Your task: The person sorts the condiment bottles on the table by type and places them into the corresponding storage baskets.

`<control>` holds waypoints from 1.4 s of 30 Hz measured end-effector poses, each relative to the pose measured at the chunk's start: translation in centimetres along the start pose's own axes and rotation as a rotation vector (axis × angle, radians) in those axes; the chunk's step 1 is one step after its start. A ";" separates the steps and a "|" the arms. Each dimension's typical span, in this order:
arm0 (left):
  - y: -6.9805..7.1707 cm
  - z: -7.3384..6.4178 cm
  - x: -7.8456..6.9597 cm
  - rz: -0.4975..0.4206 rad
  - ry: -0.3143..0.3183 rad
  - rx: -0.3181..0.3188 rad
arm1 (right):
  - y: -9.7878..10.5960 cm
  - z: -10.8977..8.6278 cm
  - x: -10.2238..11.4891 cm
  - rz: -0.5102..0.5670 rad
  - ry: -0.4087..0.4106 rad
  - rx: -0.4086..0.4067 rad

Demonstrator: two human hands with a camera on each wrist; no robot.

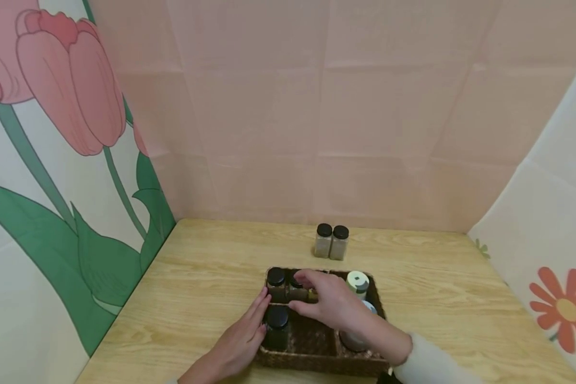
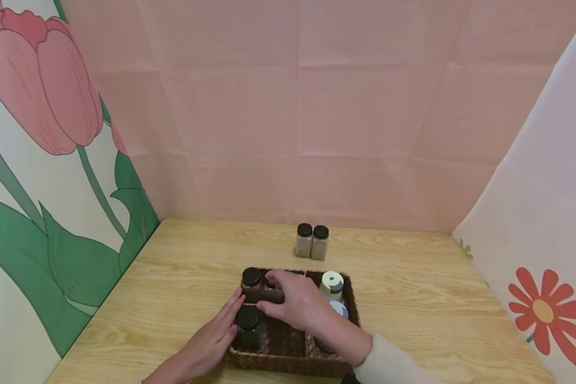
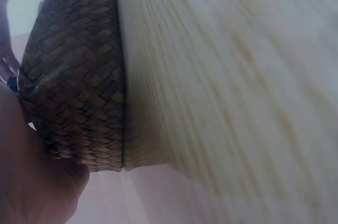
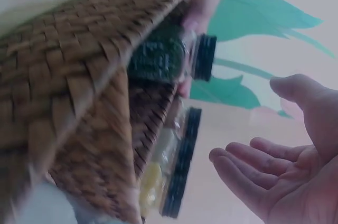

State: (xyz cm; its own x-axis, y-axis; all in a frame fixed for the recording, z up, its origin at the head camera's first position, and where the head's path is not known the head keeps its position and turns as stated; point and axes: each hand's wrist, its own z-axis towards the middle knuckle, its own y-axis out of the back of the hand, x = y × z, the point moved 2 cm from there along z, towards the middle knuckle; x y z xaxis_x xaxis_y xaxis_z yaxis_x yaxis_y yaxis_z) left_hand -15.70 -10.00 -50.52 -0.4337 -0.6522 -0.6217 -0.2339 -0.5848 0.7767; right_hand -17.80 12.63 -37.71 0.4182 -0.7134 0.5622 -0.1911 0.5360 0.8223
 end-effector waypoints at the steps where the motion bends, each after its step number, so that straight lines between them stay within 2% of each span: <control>1: 0.0 0.0 0.0 -0.001 0.001 0.000 | 0.3 0.0 -0.1 0.004 -0.010 -0.002; 6: 0.1 -0.1 -0.1 -0.019 0.010 0.015 | 1.4 -0.2 -0.7 0.014 -0.032 -0.022; 13: 0.0 -0.1 -0.1 -0.027 0.014 0.029 | 2.6 -0.4 -1.5 -0.045 -0.036 -0.074; 19: 0.0 0.0 0.0 -0.024 0.010 0.027 | 3.6 -0.4 -2.7 -0.033 -0.071 -0.064; 29: -0.1 0.1 0.2 -0.026 0.011 0.030 | 5.4 -0.1 -5.2 -0.034 -0.089 -0.076; 42: -0.2 0.1 0.2 -0.018 0.010 0.018 | 6.8 1.1 -9.6 -0.020 -0.149 -0.119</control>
State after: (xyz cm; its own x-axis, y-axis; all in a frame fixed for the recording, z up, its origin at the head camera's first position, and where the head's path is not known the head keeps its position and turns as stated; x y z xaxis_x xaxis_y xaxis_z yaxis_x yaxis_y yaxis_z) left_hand -15.83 -9.97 -50.81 -0.4202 -0.6464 -0.6369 -0.2572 -0.5882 0.7667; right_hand -24.11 22.65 -37.41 0.2832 -0.7787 0.5599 -0.0741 0.5643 0.8223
